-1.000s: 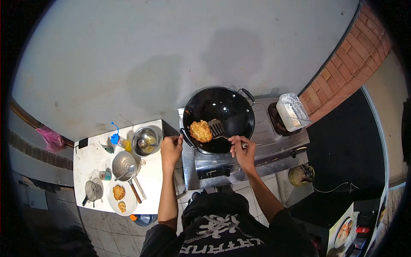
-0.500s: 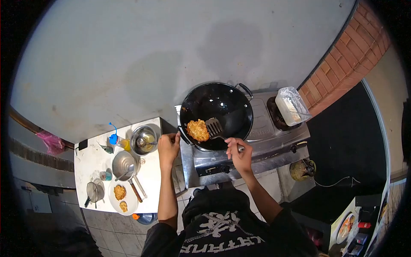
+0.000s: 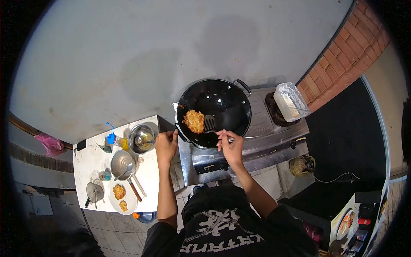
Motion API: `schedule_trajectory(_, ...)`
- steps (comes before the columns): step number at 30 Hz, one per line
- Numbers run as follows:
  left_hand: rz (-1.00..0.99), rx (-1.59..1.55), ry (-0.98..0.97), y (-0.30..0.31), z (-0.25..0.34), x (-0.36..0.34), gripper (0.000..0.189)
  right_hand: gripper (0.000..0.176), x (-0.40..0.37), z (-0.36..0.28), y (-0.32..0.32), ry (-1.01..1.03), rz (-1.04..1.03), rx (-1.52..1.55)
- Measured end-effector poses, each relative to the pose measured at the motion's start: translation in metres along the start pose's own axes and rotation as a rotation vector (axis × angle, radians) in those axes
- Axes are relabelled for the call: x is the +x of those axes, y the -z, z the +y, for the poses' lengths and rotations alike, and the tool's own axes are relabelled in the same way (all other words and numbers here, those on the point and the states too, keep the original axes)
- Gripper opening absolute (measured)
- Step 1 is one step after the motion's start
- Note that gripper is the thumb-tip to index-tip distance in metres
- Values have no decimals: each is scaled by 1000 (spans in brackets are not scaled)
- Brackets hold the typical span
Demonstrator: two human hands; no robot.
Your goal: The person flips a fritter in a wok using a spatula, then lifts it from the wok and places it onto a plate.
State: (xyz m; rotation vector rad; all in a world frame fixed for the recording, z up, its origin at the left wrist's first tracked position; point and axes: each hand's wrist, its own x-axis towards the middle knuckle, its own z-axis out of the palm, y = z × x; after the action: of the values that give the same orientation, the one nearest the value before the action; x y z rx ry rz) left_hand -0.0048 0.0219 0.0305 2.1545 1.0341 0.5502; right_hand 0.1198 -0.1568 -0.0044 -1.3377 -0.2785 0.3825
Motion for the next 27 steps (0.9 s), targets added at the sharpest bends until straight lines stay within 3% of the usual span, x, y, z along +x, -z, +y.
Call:
schedule_trajectory(19,50,-1,-49,-7,-9,0,33,26,23,-8,3,90,-114,77)
schedule_trajectory(27,26,23,-20,-4,-1,-1,32,23,11,0,3,-5,-99,-8)
